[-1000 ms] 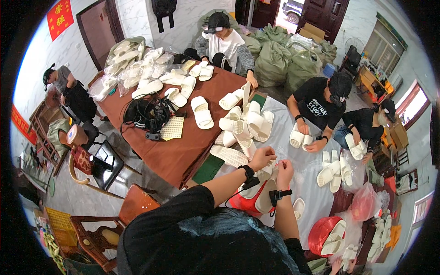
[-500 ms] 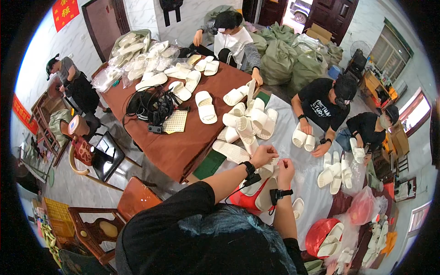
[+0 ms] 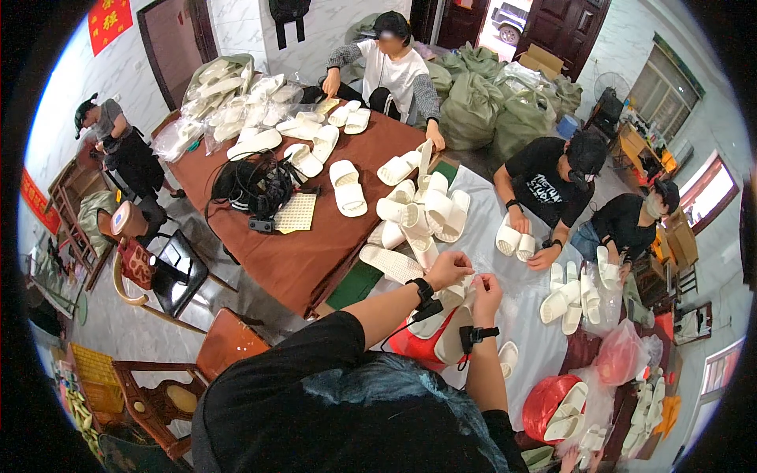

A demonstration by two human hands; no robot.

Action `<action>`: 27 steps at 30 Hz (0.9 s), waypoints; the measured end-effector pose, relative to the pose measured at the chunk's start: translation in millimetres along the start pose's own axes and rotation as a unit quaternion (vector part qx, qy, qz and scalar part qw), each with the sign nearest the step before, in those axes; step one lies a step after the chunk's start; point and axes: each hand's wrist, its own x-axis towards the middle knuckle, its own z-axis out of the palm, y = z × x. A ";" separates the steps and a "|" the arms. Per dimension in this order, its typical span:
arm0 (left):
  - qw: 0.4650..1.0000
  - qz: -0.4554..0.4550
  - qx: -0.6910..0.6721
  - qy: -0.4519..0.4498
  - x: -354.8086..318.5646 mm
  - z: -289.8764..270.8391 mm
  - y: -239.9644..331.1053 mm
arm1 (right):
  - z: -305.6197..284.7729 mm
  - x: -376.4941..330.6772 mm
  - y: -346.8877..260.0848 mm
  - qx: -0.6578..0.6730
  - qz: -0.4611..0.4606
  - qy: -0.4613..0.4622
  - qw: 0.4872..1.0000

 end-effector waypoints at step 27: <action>1.000 0.000 -0.008 -0.007 6.2 -4.6 -10.2 | 0.8 0.1 -6.5 0.014 0.015 -0.013 1.000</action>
